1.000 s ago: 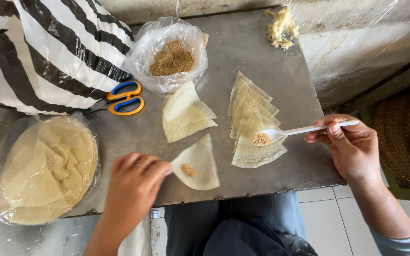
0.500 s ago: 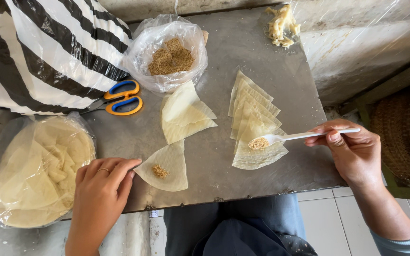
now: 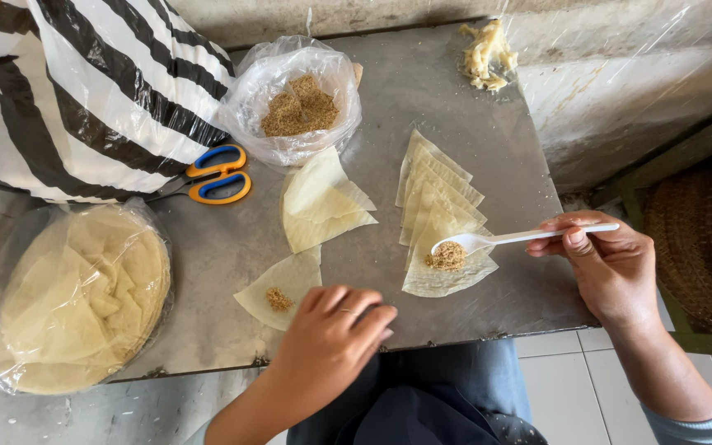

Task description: The person places a granular filling onto small triangular dough sheets using a spoon and folds them into layered triangle shapes by hand.

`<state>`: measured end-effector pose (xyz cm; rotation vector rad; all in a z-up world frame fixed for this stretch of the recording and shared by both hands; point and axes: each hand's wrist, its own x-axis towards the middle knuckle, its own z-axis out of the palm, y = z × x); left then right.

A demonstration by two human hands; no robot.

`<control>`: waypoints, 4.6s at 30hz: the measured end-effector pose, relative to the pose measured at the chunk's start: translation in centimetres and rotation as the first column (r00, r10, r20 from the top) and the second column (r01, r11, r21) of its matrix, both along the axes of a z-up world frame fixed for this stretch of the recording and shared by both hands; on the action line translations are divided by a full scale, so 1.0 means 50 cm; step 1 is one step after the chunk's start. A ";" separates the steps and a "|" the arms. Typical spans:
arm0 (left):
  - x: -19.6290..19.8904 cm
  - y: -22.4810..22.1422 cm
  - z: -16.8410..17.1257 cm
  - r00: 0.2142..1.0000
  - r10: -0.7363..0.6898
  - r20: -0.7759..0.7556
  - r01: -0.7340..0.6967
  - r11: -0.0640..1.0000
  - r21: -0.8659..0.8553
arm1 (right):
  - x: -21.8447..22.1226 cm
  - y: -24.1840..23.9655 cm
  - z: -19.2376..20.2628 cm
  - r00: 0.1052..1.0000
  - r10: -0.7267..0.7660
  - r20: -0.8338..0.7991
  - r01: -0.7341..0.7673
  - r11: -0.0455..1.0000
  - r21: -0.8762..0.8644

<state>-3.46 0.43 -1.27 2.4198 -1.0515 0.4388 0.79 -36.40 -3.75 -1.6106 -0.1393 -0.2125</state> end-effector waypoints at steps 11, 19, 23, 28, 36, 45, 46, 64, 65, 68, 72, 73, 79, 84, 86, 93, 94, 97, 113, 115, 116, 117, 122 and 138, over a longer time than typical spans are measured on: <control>0.018 -0.033 -0.002 0.996 -0.084 0.015 0.083 0.996 0.042 | 0.019 -0.004 -0.002 0.990 -0.011 -0.144 0.034 0.988 0.153; 0.010 -0.014 0.001 0.994 -0.109 -0.022 0.110 0.993 0.044 | 0.021 -0.010 -0.005 0.995 -0.008 -0.096 0.031 0.970 0.239; -0.002 0.009 0.012 0.993 -0.116 -0.005 0.116 0.993 0.030 | 0.020 -0.009 -0.005 0.997 -0.016 -0.080 0.034 0.972 0.234; -0.027 0.048 0.017 0.997 -0.074 -0.011 0.074 0.996 0.058 | 0.018 -0.011 -0.008 0.998 -0.018 -0.065 0.033 0.972 0.234; -0.062 0.115 0.020 0.995 0.089 -0.034 -0.087 0.994 0.067 | 0.003 -0.011 -0.018 0.997 0.018 0.082 -0.030 0.988 0.149; -0.064 0.124 0.017 0.994 0.104 -0.036 -0.102 0.993 0.057 | 0.000 0.005 0.001 0.997 -0.001 0.077 -0.005 0.997 0.079; -0.062 0.123 0.018 0.994 0.103 -0.041 -0.101 0.993 0.061 | 0.002 0.007 0.004 0.999 -0.024 0.031 0.022 0.998 0.062; -0.011 0.186 0.014 0.917 0.394 -0.061 -0.399 0.900 -0.175 | 0.135 0.077 0.135 0.999 0.043 0.008 -0.044 0.991 0.126; -0.003 0.192 0.011 0.900 0.423 -0.107 -0.436 0.874 -0.214 | 0.157 0.096 0.150 0.997 0.058 0.057 -0.063 0.994 0.093; 0.000 0.202 0.001 0.872 0.447 -0.199 -0.488 0.821 -0.294 | 0.240 0.176 0.182 0.985 0.088 0.151 -0.097 0.994 0.054; -0.005 0.207 -0.010 0.839 0.478 -0.259 -0.542 0.767 -0.343 | 0.340 0.295 0.179 0.941 0.202 0.270 -0.203 0.979 -0.024; -0.004 0.209 -0.011 0.833 0.485 -0.267 -0.553 0.755 -0.352 | 0.356 0.320 0.171 0.909 0.253 0.331 -0.208 0.964 -0.165; 0.005 0.209 -0.017 0.805 0.565 -0.181 -0.593 0.755 -0.279 | 0.378 0.383 0.119 0.840 0.385 0.382 -0.038 0.744 -0.667; 0.002 0.213 -0.018 0.835 0.523 -0.169 -0.549 0.802 -0.236 | 0.377 0.338 0.132 0.902 0.404 0.149 -0.213 0.719 -0.662; 0.003 0.213 -0.017 0.835 0.519 -0.184 -0.550 0.801 -0.235 | 0.365 0.313 0.144 0.895 0.441 0.065 -0.315 0.729 -0.607; -0.016 0.210 -0.010 0.823 0.527 -0.211 -0.568 0.756 -0.326 | 0.256 0.300 0.158 0.806 0.458 0.376 0.045 0.585 -0.810; -0.026 0.208 -0.011 0.806 0.560 -0.193 -0.591 0.743 -0.314 | 0.236 0.309 0.157 0.809 0.470 0.353 0.020 0.578 -0.815; -0.061 0.191 -0.017 0.756 0.632 -0.170 -0.651 0.697 -0.302 | 0.173 0.346 0.154 0.782 0.536 0.318 -0.049 0.562 -0.826; -0.142 0.150 -0.068 0.747 0.652 -0.132 -0.616 0.603 -0.507 | -0.007 0.527 0.152 0.647 0.748 0.146 -0.026 0.213 -0.977; -0.143 0.156 -0.067 0.780 0.612 -0.126 -0.586 0.647 -0.487 | -0.003 0.527 0.156 0.669 0.733 0.125 -0.029 0.194 -0.981; -0.145 0.158 -0.066 0.795 0.592 -0.135 -0.577 0.667 -0.472 | -0.001 0.526 0.156 0.678 0.730 0.090 -0.060 0.177 -0.982; -0.146 0.159 -0.064 0.808 0.571 -0.145 -0.566 0.686 -0.457 | 0.000 0.526 0.156 0.686 0.726 0.055 -0.092 0.161 -0.983; -0.146 0.168 -0.058 0.811 0.572 -0.119 -0.567 0.722 -0.396 | 0.009 0.527 0.149 0.692 0.721 0.020 -0.194 0.213 -0.958; -0.140 0.183 -0.056 0.856 0.514 -0.058 -0.498 0.787 -0.365 | -0.004 0.523 0.139 0.684 0.661 -0.308 -0.631 0.325 -0.704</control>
